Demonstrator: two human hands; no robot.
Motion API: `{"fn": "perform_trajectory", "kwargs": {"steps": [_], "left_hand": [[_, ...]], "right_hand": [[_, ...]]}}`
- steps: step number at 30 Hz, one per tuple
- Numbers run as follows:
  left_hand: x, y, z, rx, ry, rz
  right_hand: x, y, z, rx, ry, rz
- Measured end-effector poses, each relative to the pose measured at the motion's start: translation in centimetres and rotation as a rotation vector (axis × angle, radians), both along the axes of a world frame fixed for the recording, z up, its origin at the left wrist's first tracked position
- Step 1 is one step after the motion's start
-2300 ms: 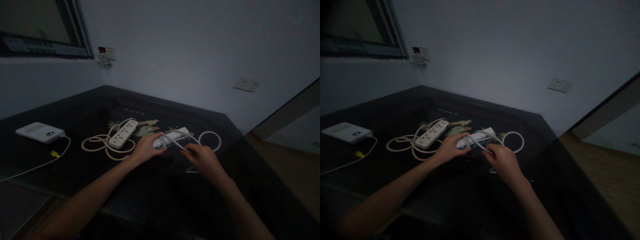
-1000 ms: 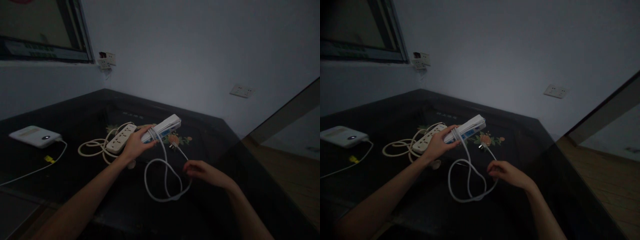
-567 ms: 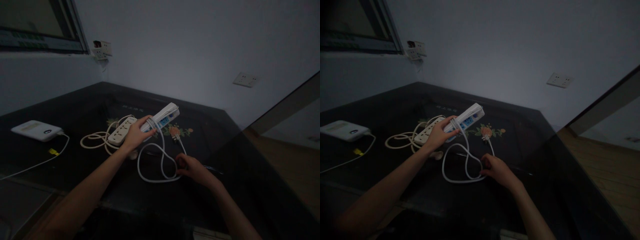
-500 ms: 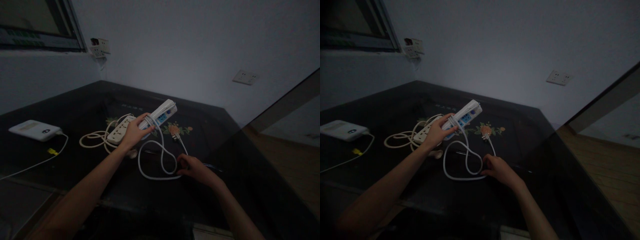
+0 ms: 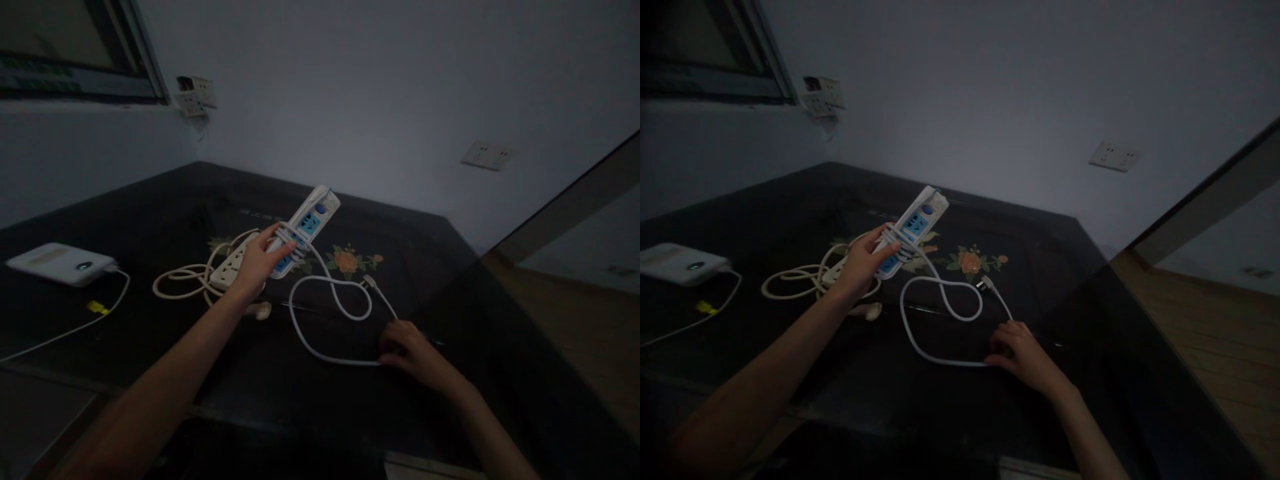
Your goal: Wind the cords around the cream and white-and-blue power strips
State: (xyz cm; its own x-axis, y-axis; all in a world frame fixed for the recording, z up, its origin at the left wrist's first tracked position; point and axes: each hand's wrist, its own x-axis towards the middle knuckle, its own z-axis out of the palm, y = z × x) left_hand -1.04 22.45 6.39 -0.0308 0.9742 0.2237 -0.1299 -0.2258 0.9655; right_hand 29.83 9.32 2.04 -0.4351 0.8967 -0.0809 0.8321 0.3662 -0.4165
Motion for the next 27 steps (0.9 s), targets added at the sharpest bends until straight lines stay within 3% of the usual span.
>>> {"fn": "perform_trajectory", "kwargs": {"steps": [4, 7, 14, 18, 22, 23, 25, 27], "left_hand": [[0.1, -0.2, 0.2, -0.005, -0.017, -0.048], [0.1, -0.2, 0.2, -0.007, -0.082, -0.117], [1.2, -1.7, -0.6, 0.0, -0.109, -0.347], [2.1, -3.0, -1.0, -0.015, -0.092, -0.504], [2.6, -3.6, -1.0, -0.039, -0.044, -0.557], [2.8, -3.7, -0.9, -0.051, -0.015, -0.548], [3.1, -3.8, -0.9, -0.081, 0.045, -0.529], [3.3, -4.0, -0.8, -0.098, 0.087, -0.516]], "right_hand": [[-1.5, -1.5, 0.1, 0.019, -0.056, 0.111], [-1.0, -1.2, -0.2, 0.093, -0.131, 0.057], [4.7, 4.8, -1.7, 0.286, -0.173, -0.216], [5.8, 8.1, -1.8, 0.315, -0.117, -0.364], [3.8, 8.4, 0.4, 0.425, -0.054, -0.475], [2.6, 7.8, 1.2, 0.458, 0.048, -0.474], [-0.4, 6.4, 2.8, 0.43, 0.298, -0.367], [-3.7, 4.8, 3.9, 0.256, 0.455, -0.225]]}}
